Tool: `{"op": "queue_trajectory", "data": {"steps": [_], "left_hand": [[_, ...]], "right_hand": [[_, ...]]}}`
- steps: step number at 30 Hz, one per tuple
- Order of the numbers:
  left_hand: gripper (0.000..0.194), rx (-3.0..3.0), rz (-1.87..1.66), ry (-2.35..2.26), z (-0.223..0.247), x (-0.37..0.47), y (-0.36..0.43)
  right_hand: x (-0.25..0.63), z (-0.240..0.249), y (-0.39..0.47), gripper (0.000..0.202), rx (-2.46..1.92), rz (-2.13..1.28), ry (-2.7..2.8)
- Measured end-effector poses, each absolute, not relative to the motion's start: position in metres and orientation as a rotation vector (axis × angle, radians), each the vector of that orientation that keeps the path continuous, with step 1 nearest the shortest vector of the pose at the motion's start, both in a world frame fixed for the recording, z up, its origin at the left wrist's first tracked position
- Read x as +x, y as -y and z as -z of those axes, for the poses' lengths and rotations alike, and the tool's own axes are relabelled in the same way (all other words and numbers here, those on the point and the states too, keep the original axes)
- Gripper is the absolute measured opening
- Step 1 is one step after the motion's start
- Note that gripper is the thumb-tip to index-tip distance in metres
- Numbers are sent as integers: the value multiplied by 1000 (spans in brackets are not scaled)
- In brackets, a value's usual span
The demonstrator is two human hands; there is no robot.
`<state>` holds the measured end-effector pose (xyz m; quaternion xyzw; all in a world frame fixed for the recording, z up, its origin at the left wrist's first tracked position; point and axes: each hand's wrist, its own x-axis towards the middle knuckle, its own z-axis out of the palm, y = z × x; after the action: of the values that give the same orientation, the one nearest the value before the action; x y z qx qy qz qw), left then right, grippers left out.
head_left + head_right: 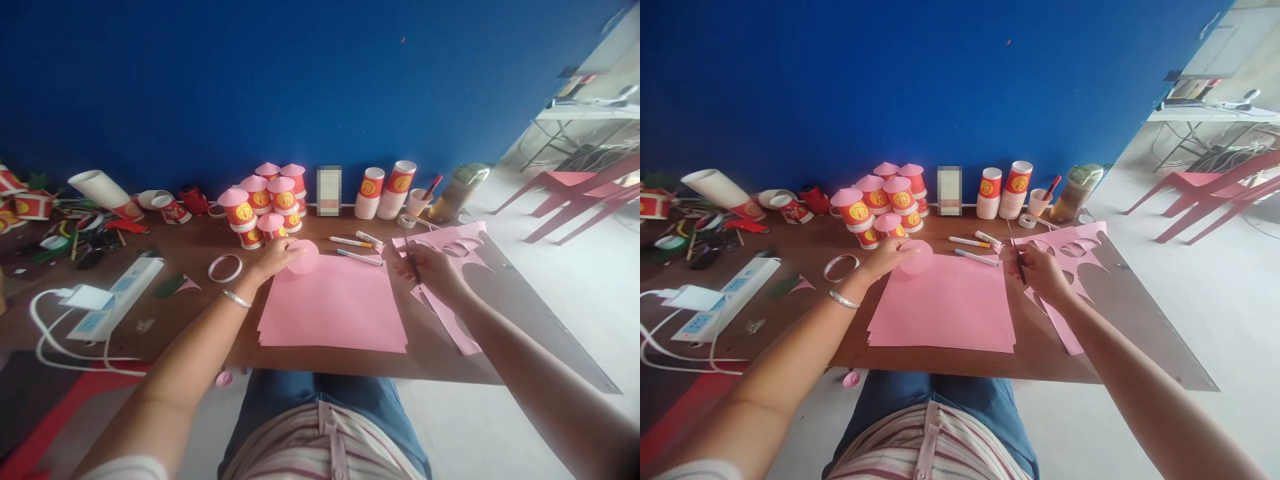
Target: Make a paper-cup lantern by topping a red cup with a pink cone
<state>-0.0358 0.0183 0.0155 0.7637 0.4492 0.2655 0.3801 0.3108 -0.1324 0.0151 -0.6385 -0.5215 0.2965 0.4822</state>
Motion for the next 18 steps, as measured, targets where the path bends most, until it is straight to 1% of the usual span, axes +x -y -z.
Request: {"op": "queue_trajectory", "data": {"steps": [2,4,8,10,13,15,18], "left_hand": [[40,1993,-733,-1101,-26,-32,-20],[33,2062,-878,-1012,-37,-25,-18],[8,2412,-1273,-644,-47,-14,-8],[16,2607,-1321,-528,-42,-12,-4],[28,2781,-1267,-462,-26,-11,-4],[30,2818,-1271,-470,-14,-10,-9],[27,2838,-1250,-514,2,-6,-18]], "right_hand": [[284,-20,118,57,-1399,-948,1173],[257,-28,106,56,-1275,-1115,1142],[214,-35,87,57,-1055,-1291,1100],[203,-32,79,54,-998,-1324,1034],[199,-20,69,54,-997,-1332,932],[202,-10,66,53,-1027,-1343,920],[209,4,64,50,-1069,-1358,939]]}}
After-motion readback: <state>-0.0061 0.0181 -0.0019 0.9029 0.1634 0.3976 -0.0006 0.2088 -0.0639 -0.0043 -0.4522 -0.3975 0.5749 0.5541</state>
